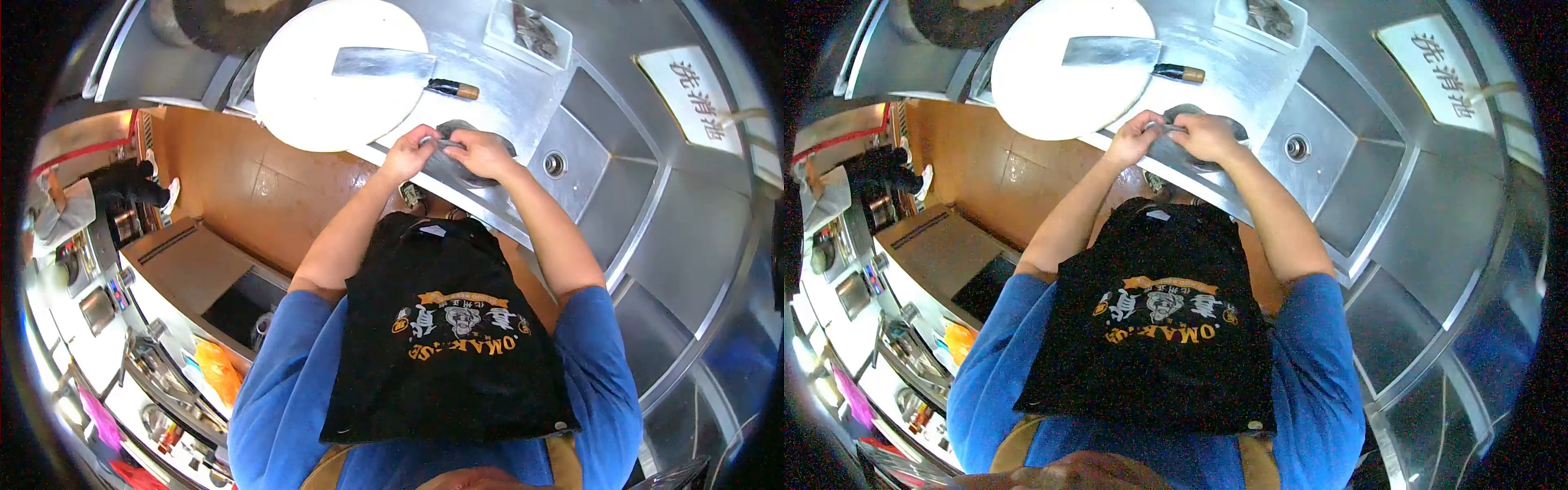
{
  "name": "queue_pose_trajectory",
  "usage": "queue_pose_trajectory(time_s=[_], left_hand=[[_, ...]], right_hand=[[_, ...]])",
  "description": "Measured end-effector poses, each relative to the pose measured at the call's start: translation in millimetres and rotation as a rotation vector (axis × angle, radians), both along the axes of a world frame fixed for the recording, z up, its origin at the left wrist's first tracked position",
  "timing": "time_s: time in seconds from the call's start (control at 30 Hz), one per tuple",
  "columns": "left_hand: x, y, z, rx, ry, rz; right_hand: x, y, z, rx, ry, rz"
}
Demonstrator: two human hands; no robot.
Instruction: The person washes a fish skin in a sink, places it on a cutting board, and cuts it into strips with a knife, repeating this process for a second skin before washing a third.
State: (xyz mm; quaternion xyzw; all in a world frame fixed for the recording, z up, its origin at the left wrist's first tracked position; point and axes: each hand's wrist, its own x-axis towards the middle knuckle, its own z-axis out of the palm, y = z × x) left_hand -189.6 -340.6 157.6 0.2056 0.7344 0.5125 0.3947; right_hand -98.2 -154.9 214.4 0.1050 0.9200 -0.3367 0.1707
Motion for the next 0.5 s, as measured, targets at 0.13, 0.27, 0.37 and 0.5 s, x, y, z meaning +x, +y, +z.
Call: queue_pose_trajectory(time_s=[0.13,0.27,0.37,0.5], left_hand=[[15,22,7,-0.250,0.211,0.134],[23,40,-21,-0.422,0.298,0.231],[25,39,-23,-0.479,0.344,0.304],[24,30,-6,-0.434,0.168,0.415]], right_hand=[[0,-16,4,0.134,0.055,-0.026],[15,-28,-11,0.118,0.193,-0.129],[29,-34,3,0.056,0.190,-0.184],[64,-7,-38,-0.103,0.255,-0.488]])
